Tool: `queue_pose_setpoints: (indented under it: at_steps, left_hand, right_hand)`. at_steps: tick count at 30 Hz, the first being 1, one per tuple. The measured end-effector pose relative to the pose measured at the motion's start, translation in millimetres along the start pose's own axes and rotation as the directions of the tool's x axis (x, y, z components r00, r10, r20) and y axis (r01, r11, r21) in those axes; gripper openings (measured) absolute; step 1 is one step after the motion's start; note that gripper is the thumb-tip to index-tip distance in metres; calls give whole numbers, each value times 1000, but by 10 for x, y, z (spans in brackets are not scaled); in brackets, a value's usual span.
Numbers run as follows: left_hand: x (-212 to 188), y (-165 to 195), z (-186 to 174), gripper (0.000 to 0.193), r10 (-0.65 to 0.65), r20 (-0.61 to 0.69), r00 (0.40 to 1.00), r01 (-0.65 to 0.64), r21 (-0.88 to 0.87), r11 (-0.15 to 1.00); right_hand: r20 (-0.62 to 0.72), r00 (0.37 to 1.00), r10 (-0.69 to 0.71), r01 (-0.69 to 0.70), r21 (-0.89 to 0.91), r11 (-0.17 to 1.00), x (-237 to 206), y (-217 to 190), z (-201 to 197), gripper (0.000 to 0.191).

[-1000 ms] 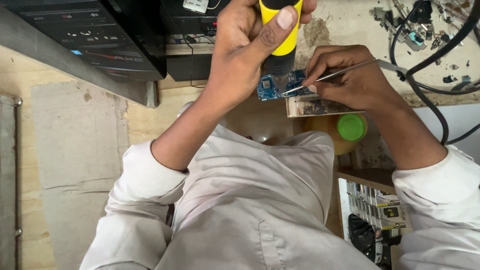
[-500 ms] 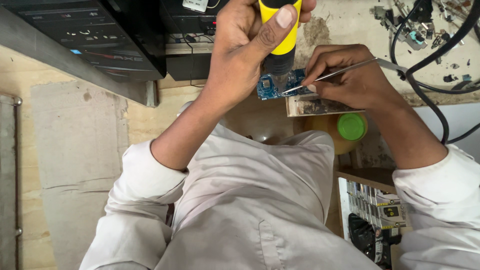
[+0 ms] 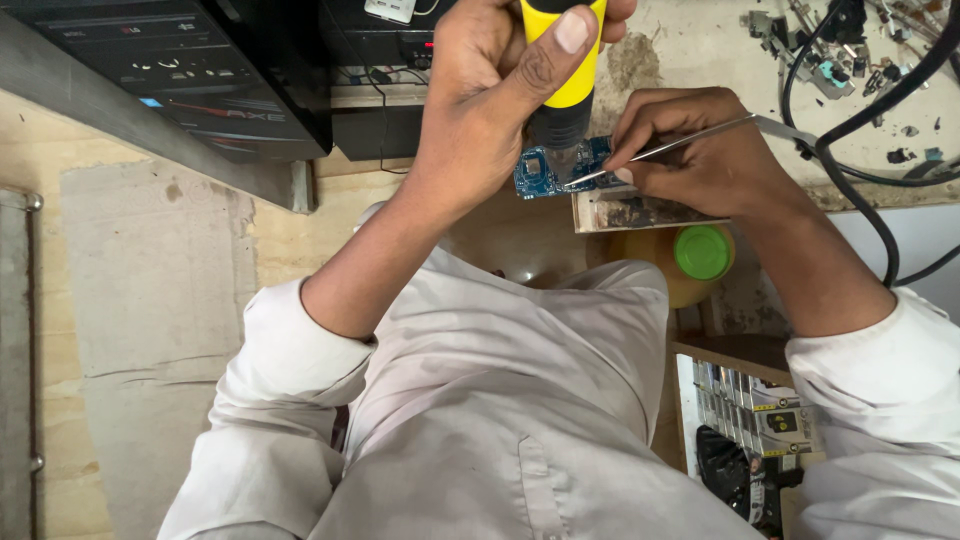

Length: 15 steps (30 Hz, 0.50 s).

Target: The person holds a blue circuit board and uses tweezers to manipulate small components on its surface. They then place the board on a workbench and use a soldering iron to apply heat to specific points while holding the tweezers steady.

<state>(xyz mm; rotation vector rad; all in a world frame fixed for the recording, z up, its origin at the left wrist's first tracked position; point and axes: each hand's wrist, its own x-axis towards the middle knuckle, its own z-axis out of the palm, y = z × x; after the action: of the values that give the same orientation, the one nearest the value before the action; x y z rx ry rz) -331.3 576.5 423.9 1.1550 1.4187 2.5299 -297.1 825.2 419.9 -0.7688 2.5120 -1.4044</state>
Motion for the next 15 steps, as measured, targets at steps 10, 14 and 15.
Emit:
queue_pose_setpoints:
  at_steps: [10,14,15]
  left_hand:
    - [-29,-37,8,37,21,5,1000,-21,-25,999]
    - [-27,-38,12,37,20,3,1000,-20,-28,999]
    - [-28,-35,9,37,20,3,1000,-20,-21,1000]
  right_hand:
    - [-3,999,35,-35,17,999,-28,-4,27,20]
    - [-6,999,32,-31,27,999,-27,-14,23,19]
    - [-2,1000,29,-29,38,999,-25,-13,23,19]
